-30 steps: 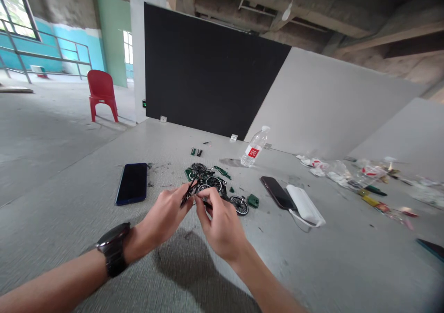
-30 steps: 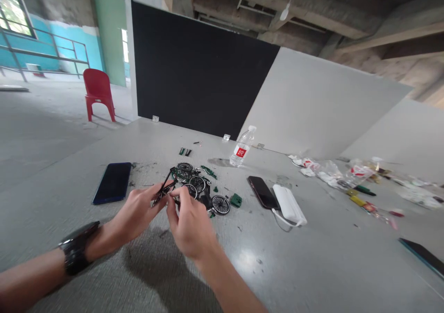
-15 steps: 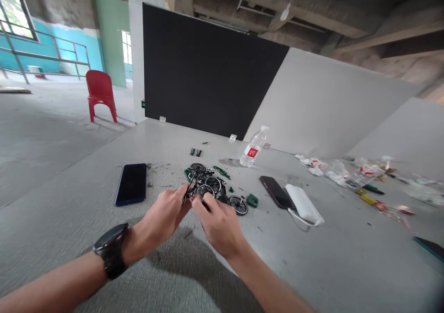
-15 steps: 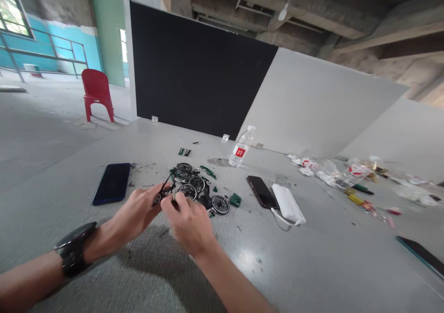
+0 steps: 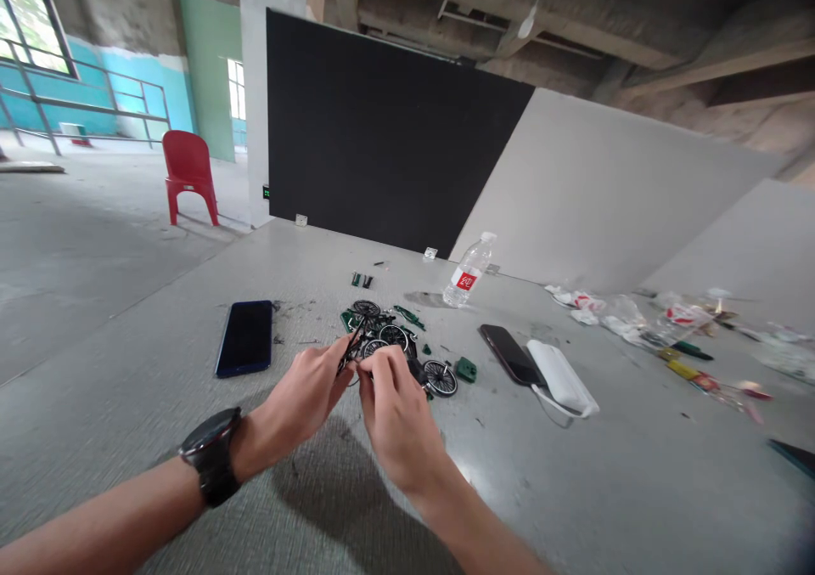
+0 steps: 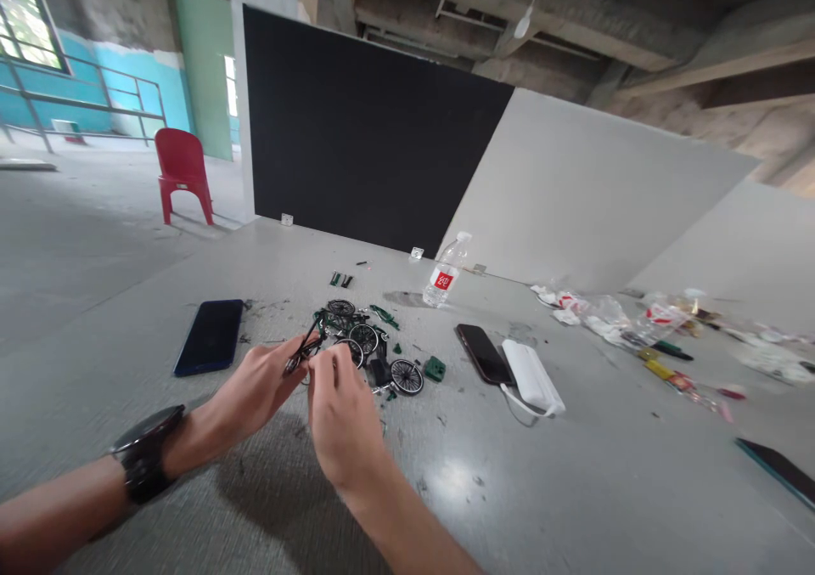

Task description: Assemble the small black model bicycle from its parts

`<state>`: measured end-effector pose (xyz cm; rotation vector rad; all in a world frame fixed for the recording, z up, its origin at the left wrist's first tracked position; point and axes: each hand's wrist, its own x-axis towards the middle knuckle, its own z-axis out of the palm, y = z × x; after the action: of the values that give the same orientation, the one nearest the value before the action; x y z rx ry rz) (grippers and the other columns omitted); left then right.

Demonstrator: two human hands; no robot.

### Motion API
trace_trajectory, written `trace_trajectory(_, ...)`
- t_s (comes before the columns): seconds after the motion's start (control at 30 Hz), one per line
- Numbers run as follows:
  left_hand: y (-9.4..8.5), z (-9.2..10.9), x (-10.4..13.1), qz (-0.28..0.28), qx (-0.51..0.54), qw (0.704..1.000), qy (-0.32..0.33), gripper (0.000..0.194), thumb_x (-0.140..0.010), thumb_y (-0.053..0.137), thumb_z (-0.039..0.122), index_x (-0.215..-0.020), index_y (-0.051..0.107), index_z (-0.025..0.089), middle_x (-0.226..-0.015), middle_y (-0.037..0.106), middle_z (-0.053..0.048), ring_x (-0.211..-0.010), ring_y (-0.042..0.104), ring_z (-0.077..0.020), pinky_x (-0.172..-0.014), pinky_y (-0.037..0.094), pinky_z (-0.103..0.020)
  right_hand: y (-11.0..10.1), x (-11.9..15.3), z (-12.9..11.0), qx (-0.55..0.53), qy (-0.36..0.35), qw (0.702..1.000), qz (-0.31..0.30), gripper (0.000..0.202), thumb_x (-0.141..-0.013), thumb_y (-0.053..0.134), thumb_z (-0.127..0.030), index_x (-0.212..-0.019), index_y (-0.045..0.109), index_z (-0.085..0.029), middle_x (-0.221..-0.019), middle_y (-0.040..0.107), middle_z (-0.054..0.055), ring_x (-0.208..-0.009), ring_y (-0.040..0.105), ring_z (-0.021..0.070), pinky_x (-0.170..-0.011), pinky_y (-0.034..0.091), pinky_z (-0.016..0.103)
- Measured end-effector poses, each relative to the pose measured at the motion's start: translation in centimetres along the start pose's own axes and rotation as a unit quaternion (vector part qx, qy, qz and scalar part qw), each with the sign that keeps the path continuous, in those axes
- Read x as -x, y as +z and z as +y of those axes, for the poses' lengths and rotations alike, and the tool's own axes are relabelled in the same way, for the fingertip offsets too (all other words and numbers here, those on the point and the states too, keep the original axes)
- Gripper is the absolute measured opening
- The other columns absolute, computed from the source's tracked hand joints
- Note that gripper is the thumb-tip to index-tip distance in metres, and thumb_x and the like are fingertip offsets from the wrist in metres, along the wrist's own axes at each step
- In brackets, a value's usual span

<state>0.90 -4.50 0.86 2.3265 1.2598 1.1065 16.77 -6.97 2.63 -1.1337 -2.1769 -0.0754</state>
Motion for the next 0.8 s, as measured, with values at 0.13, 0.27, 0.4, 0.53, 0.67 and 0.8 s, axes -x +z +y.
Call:
trace_trajectory(0.13, 0.16, -0.13, -0.1, 0.007, -0.021, 1.0, -0.018, 0.024, -0.098, 0.046, 0.024, -0.118, 0.056, 0.016, -0.087, 0.073, -0.008, -0.077, 0.071, -0.0227, -0.066, 0.052, -0.03, -0.12, -0.15, -0.04, -0.02, 0.026, 0.999, 0.002, 0.011, -0.097, 0.043, -0.013, -0.104, 0.049, -0.019, -0.096, 0.055, 0.008, -0.083, 0.058, 0.0204, -0.072, 0.049, 0.033)
trace_trajectory(0.27, 0.41, -0.39, -0.09, 0.014, -0.036, 0.999, -0.016, 0.026, -0.097, 0.047, 0.024, -0.121, 0.056, 0.017, -0.091, 0.073, -0.009, -0.082, 0.071, -0.0239, -0.067, 0.052, -0.03, -0.1, -0.16, 0.22, -0.02, 0.033, 0.999, -0.027, 0.013, -0.098, 0.043, -0.01, -0.093, 0.048, -0.021, -0.088, 0.057, 0.005, -0.08, 0.057, 0.0202, -0.071, 0.049, 0.034)
trace_trajectory(0.4, 0.33, -0.36, -0.11, 0.011, -0.041, 0.999, -0.015, 0.027, -0.098, 0.046, 0.024, -0.122, 0.054, 0.016, -0.089, 0.073, -0.009, -0.076, 0.071, -0.023, -0.065, 0.052, -0.031, -0.11, 0.01, 0.39, -0.003, 0.006, 1.0, -0.029, 0.013, -0.096, 0.045, -0.008, -0.099, 0.05, -0.02, -0.093, 0.06, 0.007, -0.085, 0.057, 0.0215, -0.075, 0.049, 0.034)
trace_trajectory(0.53, 0.04, -0.08, -0.11, 0.008, -0.025, 1.0, -0.015, 0.031, -0.098, 0.044, 0.026, -0.125, 0.053, 0.013, -0.083, 0.073, -0.008, -0.07, 0.07, -0.0207, -0.065, 0.053, -0.032, -0.27, 0.12, 0.32, 0.052, -0.029, 0.998, -0.014, 0.015, -0.099, 0.042, -0.01, -0.099, 0.053, -0.02, -0.085, 0.064, 0.006, -0.077, 0.057, 0.0208, -0.071, 0.046, 0.032)
trace_trajectory(0.67, -0.08, 0.14, 0.03, 0.005, -0.014, 1.0, -0.01, 0.036, -0.097, 0.044, 0.026, -0.13, 0.051, 0.012, -0.082, 0.072, -0.009, -0.07, 0.07, -0.0207, -0.065, 0.055, -0.031, -0.4, 0.04, 0.06, 0.079, -0.022, 0.997, -0.018, 0.018, -0.102, 0.04, -0.017, -0.09, 0.053, -0.021, -0.074, 0.064, 0.004, -0.068, 0.057, 0.0197, -0.063, 0.043, 0.031)
trace_trajectory(0.8, 0.09, 0.0, 0.09, 0.017, -0.005, 1.0, -0.002, 0.038, -0.098, 0.043, 0.028, -0.132, 0.05, 0.013, -0.08, 0.072, -0.007, -0.068, 0.07, -0.0198, -0.065, 0.055, -0.03, -0.48, -0.06, 0.01, 0.015, 0.01, 1.0, -0.01, 0.009, -0.101, 0.041, -0.019, -0.103, 0.05, -0.019, -0.09, 0.065, 0.007, -0.081, 0.061, 0.0214, -0.071, 0.047, 0.034)
